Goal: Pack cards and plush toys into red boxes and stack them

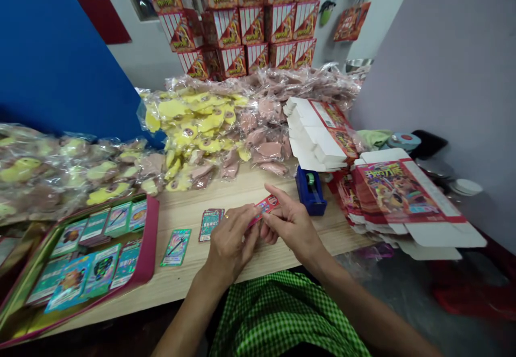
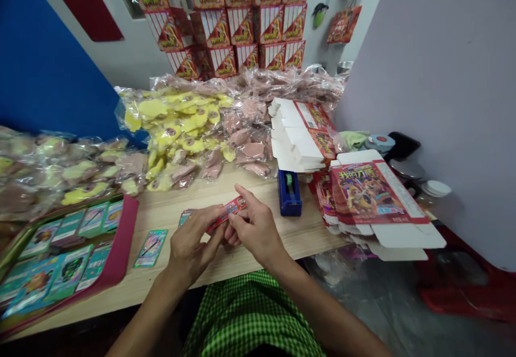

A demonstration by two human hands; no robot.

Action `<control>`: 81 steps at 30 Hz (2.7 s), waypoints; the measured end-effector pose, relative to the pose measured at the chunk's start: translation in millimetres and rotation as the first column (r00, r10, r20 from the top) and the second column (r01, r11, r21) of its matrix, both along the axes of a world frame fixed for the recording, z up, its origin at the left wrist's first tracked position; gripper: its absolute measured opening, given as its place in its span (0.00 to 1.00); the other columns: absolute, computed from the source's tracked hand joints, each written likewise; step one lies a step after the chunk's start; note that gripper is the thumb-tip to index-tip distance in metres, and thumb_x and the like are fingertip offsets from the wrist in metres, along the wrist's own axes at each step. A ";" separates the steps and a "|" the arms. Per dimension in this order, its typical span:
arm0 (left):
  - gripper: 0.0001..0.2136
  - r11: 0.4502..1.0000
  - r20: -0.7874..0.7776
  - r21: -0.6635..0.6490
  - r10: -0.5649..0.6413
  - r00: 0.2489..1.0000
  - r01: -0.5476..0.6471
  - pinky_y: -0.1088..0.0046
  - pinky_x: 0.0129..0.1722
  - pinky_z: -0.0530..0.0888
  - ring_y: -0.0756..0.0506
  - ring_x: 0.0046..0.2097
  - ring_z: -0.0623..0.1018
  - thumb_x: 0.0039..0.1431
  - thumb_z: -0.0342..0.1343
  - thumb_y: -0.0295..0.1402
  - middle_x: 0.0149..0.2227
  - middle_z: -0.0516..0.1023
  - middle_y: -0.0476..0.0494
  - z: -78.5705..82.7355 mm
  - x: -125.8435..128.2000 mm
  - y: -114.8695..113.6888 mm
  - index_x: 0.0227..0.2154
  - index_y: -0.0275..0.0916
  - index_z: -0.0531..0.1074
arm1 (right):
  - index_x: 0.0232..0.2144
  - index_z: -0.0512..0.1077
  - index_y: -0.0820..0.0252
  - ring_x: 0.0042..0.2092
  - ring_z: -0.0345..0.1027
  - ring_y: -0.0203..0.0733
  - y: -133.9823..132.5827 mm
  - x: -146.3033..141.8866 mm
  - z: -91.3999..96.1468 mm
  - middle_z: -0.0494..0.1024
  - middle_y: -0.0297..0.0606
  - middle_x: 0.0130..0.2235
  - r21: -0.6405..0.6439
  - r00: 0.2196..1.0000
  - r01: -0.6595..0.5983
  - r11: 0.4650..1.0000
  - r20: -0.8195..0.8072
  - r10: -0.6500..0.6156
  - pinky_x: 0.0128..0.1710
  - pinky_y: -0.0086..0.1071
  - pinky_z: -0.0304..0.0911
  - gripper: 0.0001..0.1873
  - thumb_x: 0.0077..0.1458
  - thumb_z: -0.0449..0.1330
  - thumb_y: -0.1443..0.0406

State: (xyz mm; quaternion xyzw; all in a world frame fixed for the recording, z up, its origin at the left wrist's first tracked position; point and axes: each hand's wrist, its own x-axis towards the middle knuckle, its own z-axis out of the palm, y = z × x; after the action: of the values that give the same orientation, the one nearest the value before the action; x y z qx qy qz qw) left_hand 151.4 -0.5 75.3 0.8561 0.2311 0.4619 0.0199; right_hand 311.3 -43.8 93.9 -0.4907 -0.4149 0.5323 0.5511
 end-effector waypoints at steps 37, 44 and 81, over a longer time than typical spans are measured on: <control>0.06 0.996 -0.007 0.075 0.047 0.999 -0.046 0.69 0.41 0.83 0.44 0.43 0.85 0.65 0.58 0.24 0.45 0.85 0.38 0.2 3.2 2.8 0.42 0.39 0.74 | 0.66 0.54 0.67 0.25 0.68 0.36 -17.0 -4.7 1.4 0.75 0.28 0.24 0.181 0.997 0.076 0.980 -0.014 -0.075 0.27 0.31 0.66 0.37 0.60 0.59 0.60; 0.13 0.995 0.019 0.091 0.046 0.999 -0.048 0.70 0.43 0.82 0.44 0.44 0.84 0.64 0.60 0.24 0.44 0.84 0.38 -2.3 4.4 4.2 0.51 0.37 0.71 | 0.67 0.55 0.70 0.21 0.68 0.37 -4.4 -6.9 -6.1 0.74 0.25 0.21 0.089 0.991 0.101 0.991 0.075 -0.108 0.22 0.29 0.63 0.40 0.55 0.58 0.60; 0.09 0.990 -0.067 -0.075 -0.122 0.990 0.117 0.70 0.42 0.80 0.46 0.44 0.82 0.66 0.57 0.25 0.43 0.82 0.40 13.2 -2.8 11.7 0.48 0.38 0.74 | 0.68 0.57 0.66 0.23 0.69 0.39 -4.6 -11.6 -3.7 0.75 0.28 0.21 0.151 0.944 0.160 0.975 0.264 -0.196 0.25 0.32 0.63 0.36 0.58 0.56 0.65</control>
State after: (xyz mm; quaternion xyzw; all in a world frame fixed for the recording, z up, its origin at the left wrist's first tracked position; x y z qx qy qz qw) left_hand 148.6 11.1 88.5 0.8831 0.1960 0.4205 0.0698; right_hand 299.8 -48.4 90.2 -0.5597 -0.4752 0.3784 0.5637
